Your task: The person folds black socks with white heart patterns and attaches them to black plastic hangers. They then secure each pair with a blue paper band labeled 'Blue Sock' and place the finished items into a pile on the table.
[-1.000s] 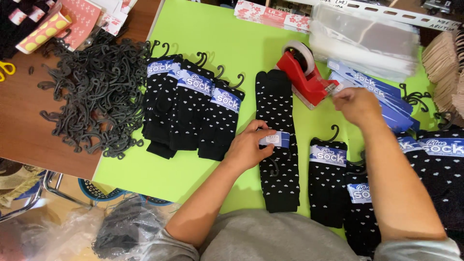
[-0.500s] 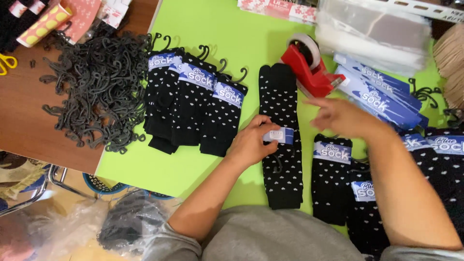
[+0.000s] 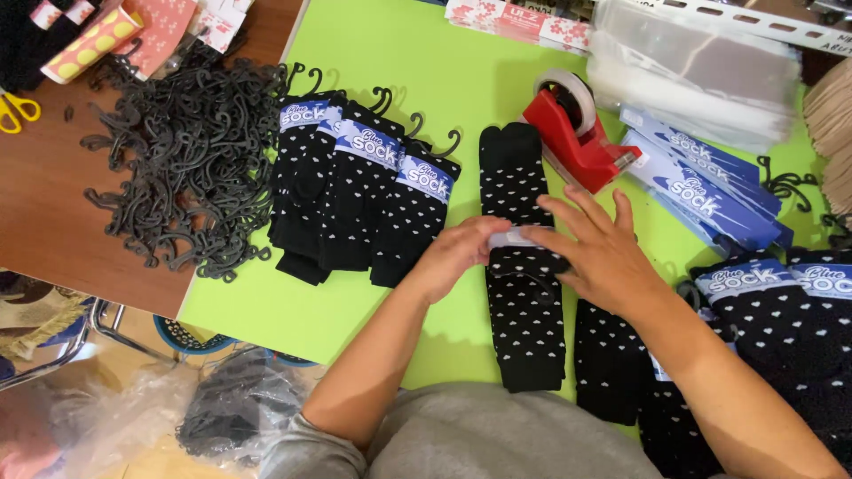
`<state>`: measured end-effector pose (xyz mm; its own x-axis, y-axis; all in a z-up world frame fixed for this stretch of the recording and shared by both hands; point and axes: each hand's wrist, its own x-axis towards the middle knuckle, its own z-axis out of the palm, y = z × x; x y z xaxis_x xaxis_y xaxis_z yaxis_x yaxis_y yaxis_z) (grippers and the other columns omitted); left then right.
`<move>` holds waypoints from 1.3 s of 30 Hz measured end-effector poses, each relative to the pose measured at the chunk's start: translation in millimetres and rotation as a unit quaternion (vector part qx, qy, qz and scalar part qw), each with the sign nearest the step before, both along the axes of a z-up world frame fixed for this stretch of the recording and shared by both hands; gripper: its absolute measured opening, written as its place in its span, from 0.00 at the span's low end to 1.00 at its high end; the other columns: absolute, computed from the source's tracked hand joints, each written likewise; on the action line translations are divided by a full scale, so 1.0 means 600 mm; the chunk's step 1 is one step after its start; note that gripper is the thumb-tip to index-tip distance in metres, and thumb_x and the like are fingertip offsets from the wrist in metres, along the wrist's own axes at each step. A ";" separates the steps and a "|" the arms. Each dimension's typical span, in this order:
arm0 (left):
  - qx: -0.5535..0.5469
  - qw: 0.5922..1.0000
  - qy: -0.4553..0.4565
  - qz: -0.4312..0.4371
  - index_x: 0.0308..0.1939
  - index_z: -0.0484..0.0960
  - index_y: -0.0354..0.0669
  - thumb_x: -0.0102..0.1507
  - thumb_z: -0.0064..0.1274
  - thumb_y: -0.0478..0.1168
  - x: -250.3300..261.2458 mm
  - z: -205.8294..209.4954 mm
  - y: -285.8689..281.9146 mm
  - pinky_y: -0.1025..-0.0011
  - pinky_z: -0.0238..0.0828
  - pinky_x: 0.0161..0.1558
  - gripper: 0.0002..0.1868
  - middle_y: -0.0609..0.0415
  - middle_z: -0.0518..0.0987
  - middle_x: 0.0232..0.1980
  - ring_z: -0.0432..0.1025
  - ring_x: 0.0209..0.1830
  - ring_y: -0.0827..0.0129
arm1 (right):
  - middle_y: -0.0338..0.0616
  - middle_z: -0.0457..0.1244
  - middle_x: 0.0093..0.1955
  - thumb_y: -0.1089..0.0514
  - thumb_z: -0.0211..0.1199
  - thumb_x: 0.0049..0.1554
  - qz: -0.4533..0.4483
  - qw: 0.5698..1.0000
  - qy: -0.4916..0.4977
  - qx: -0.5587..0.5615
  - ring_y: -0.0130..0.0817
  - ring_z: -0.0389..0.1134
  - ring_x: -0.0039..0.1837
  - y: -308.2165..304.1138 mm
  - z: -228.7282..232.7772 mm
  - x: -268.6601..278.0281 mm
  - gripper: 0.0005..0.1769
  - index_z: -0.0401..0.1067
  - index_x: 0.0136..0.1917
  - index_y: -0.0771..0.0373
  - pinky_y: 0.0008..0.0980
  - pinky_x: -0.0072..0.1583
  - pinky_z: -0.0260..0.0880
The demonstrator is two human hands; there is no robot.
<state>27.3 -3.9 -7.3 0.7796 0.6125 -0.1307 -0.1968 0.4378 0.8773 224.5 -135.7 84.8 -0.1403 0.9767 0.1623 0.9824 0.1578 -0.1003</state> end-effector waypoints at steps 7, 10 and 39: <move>0.552 0.806 0.149 0.153 0.57 0.82 0.47 0.57 0.66 0.59 -0.064 0.154 0.026 0.59 0.62 0.59 0.31 0.54 0.83 0.55 0.72 0.61 0.55 | 0.36 0.65 0.33 0.59 0.69 0.58 -0.093 0.836 0.539 0.044 0.24 0.58 0.30 0.077 -0.034 0.044 0.09 0.79 0.52 0.61 0.22 0.34 0.58; 0.459 0.840 0.195 0.212 0.53 0.82 0.41 0.62 0.63 0.43 -0.109 0.165 0.064 0.56 0.74 0.52 0.18 0.43 0.85 0.48 0.78 0.54 0.45 | 0.54 0.68 0.64 0.57 0.57 0.66 0.022 0.877 0.471 0.089 0.46 0.68 0.67 0.168 -0.021 0.054 0.20 0.72 0.68 0.66 0.48 0.69 0.63; 0.635 0.703 0.280 -0.155 0.72 0.70 0.63 0.62 0.55 0.60 -0.046 0.044 -0.082 0.33 0.36 0.74 0.35 0.55 0.57 0.83 0.43 0.85 0.53 | 0.45 0.63 0.52 0.50 0.69 0.55 -0.168 0.978 -0.096 0.078 0.48 0.71 0.47 0.257 -0.152 0.077 0.22 0.75 0.61 0.59 0.45 0.42 0.76</move>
<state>-0.2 -53.1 18.9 0.9453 0.3249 0.0288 0.2677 -0.8233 0.5005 270.7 18.3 -6.2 0.1410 0.9384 0.3155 0.9799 -0.1777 0.0906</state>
